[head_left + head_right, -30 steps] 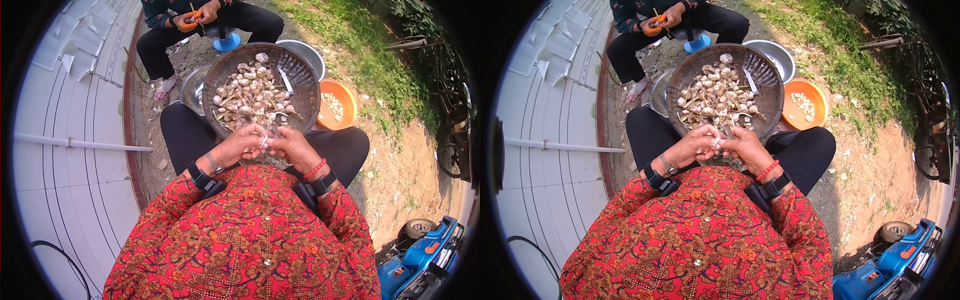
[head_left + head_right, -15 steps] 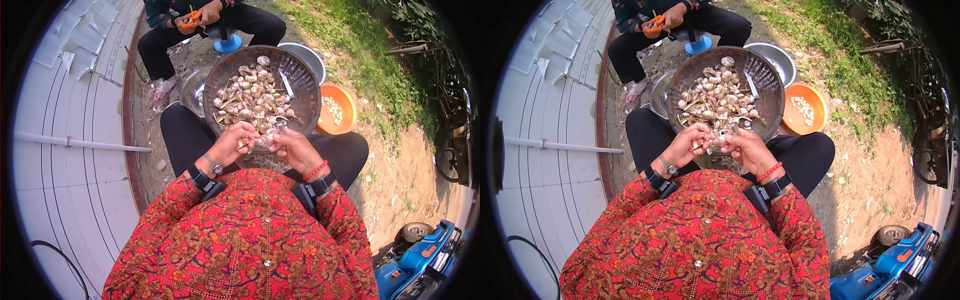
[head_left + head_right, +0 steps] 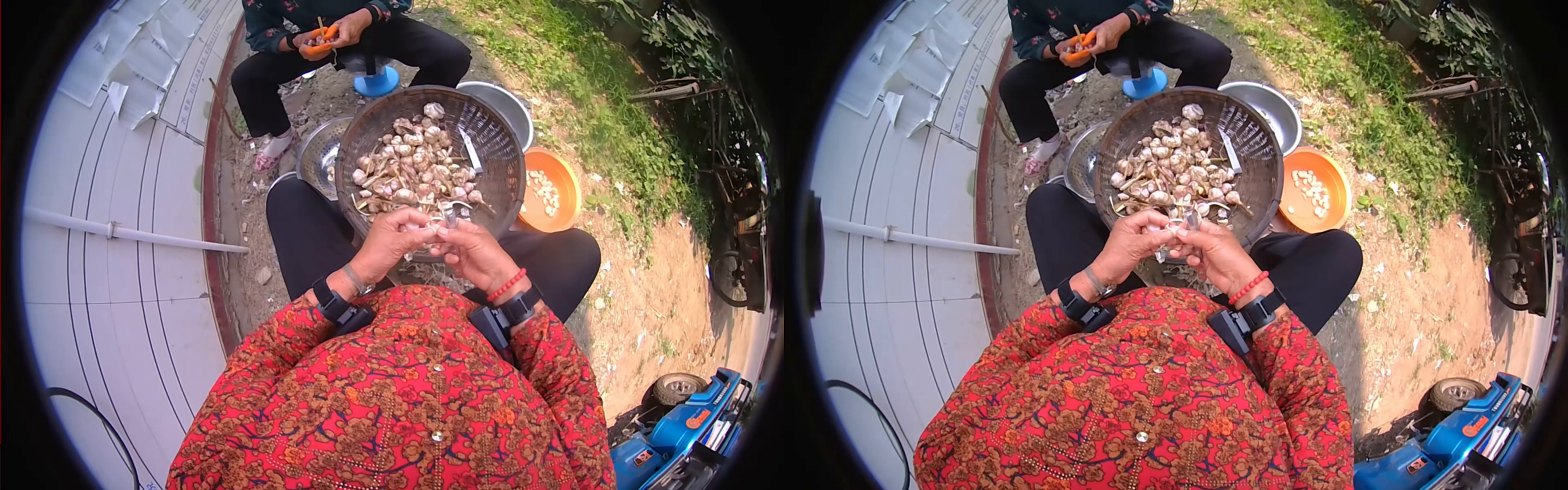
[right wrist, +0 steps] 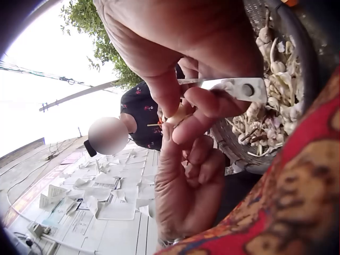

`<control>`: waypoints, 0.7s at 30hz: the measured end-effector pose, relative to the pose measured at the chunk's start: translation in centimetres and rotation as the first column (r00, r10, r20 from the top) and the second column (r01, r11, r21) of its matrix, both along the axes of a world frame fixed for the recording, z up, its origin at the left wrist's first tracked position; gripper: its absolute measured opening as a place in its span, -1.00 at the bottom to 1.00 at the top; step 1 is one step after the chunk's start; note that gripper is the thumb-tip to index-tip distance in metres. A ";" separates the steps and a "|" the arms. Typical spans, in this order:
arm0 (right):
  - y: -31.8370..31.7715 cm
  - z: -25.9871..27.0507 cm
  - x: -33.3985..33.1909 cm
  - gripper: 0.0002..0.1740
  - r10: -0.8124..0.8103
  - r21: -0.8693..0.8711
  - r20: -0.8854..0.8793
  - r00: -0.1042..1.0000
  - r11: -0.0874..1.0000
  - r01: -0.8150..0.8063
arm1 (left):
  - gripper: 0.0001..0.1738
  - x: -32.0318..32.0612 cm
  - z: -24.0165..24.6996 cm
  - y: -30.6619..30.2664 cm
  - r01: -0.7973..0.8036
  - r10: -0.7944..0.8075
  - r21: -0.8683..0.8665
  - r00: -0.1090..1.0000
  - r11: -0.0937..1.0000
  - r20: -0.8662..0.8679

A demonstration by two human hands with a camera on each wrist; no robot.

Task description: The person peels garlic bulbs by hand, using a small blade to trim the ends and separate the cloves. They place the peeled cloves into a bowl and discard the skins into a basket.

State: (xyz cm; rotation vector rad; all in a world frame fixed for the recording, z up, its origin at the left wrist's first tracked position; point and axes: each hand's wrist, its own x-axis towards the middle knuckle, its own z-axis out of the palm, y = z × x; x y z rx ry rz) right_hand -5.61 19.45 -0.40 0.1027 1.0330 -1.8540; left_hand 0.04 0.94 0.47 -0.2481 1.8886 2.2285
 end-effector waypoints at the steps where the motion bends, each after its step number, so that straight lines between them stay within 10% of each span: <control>1: 0.0 0.2 0.0 -0.77 0.005 0.055 -0.063 0.998 0.999 -0.002 | -0.82 0.0 0.0 -0.1 -0.019 0.018 -0.038 1.000 0.999 -0.014; 10: 1.6 1.6 1.3 -0.65 0.175 0.323 -0.697 0.695 0.942 0.086 | -0.86 0.7 -0.7 -1.1 0.009 -0.007 -0.056 0.999 0.998 0.035; 21: 1.2 1.5 1.8 -0.71 0.385 0.498 -0.749 0.539 0.864 0.076 | -0.88 1.4 -0.7 -1.0 0.138 -0.143 -0.186 0.990 0.973 -0.015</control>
